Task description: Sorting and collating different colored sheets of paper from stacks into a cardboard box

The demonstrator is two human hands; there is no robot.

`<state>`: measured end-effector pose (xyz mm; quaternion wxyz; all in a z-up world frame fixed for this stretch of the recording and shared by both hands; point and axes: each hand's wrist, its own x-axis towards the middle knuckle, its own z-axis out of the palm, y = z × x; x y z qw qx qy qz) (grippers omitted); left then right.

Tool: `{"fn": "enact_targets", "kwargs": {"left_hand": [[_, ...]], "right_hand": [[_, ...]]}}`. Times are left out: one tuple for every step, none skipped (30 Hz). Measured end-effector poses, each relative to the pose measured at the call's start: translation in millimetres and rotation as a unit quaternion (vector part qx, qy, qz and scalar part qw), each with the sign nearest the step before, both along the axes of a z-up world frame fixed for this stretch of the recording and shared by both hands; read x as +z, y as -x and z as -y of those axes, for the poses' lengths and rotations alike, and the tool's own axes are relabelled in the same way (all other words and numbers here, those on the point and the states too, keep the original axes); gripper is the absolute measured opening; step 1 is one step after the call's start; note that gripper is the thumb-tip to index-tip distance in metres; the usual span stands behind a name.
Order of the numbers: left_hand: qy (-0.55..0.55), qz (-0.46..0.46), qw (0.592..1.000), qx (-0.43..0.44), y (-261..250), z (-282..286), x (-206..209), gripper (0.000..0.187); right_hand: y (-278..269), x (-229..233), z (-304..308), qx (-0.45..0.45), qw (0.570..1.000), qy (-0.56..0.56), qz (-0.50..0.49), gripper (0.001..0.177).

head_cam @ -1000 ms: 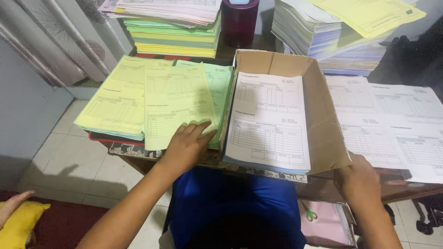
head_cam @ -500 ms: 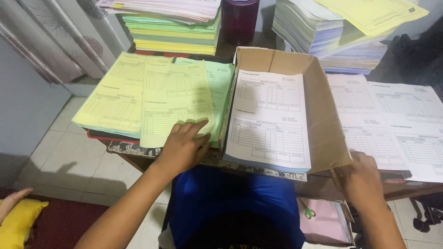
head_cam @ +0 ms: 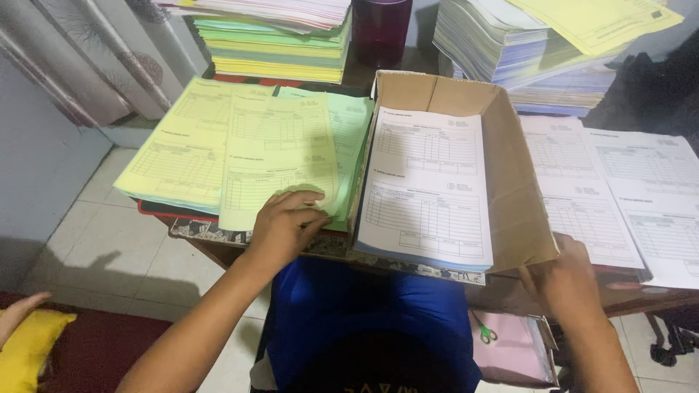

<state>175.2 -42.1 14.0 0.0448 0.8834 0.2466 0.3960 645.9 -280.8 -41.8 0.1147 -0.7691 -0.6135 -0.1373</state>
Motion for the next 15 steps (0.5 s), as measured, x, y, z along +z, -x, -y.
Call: {"fn": "enact_targets", "kwargs": {"left_hand": [[-0.001, 0.0, 1.0, 0.0, -0.7, 1.1, 2.5, 0.004], [0.027, 0.018, 0.999, -0.003, -0.9, 2.8, 4.9, 0.007], [0.054, 0.035, 0.998, -0.005, -0.9, 4.5, 7.2, 0.01], [0.055, 0.036, 0.998, -0.005, 0.6, 3.6, 6.6, 0.01], [0.058, 0.027, 0.998, -0.007, 2.1, 2.7, 6.1, 0.008], [0.059, 0.02, 0.998, -0.01, 2.3, 0.4, 6.0, 0.006], [0.057, 0.022, 0.998, -0.01, 4.3, 1.1, 6.6, 0.006], [0.071, -0.009, 0.997, -0.007, 7.4, 1.8, 8.1, 0.004], [0.085, -0.04, 0.996, -0.005, 10.3, 2.2, 9.1, 0.007], [0.089, -0.042, 0.995, -0.006, 11.6, 2.9, 9.2, 0.007], [0.088, -0.044, 0.995, -0.011, 12.8, 3.7, 9.2, 0.008], [0.083, -0.044, 0.995, -0.014, 13.1, 1.6, 11.5, 0.009], [0.082, -0.044, 0.996, -0.015, 13.5, 0.3, 11.2, 0.009], [0.084, -0.047, 0.995, -0.011, 15.1, 0.2, 11.0, 0.009], [0.087, -0.05, 0.995, -0.006, 16.5, 0.3, 10.8, 0.01]], "right_hand": [[-4.1, -2.4, 0.8, 0.0, 1.0, -0.001, 0.0, 0.055], [-8.0, -4.7, 1.6, 0.007, 1.0, -0.003, 0.018, 0.057], [-11.7, -6.9, 2.2, 0.015, 0.999, -0.006, 0.036, 0.06], [-12.1, -7.6, 2.9, 0.015, 0.999, -0.005, 0.036, 0.06], [-12.5, -8.2, 3.6, -0.013, 0.999, 0.023, 0.028, 0.059], [-14.4, -8.1, 2.5, -0.041, 0.998, 0.048, 0.02, 0.057], [-9.0, 2.6, 2.7, -0.041, 0.998, 0.046, 0.022, 0.057], [-2.2, 12.6, 3.1, 0.005, 0.998, 0.041, 0.038, 0.031], [4.4, 22.2, 3.3, 0.05, 0.997, 0.034, 0.053, 0.021], [4.7, 23.0, 4.8, 0.049, 0.997, 0.038, 0.051, 0.021], [5.0, 23.8, 6.4, 0.062, 0.997, 0.026, 0.027, 0.015], [3.9, 26.4, 3.9, 0.074, 0.997, 0.01, 0.005, 0.023], [4.3, 28.8, 4.0, 0.074, 0.997, 0.009, 0.005, 0.023], [6.1, 30.7, 5.6, 0.06, 0.998, 0.028, -0.001, 0.021], [7.6, 32.6, 7.3, 0.046, 0.998, 0.048, -0.007, 0.046]]}}
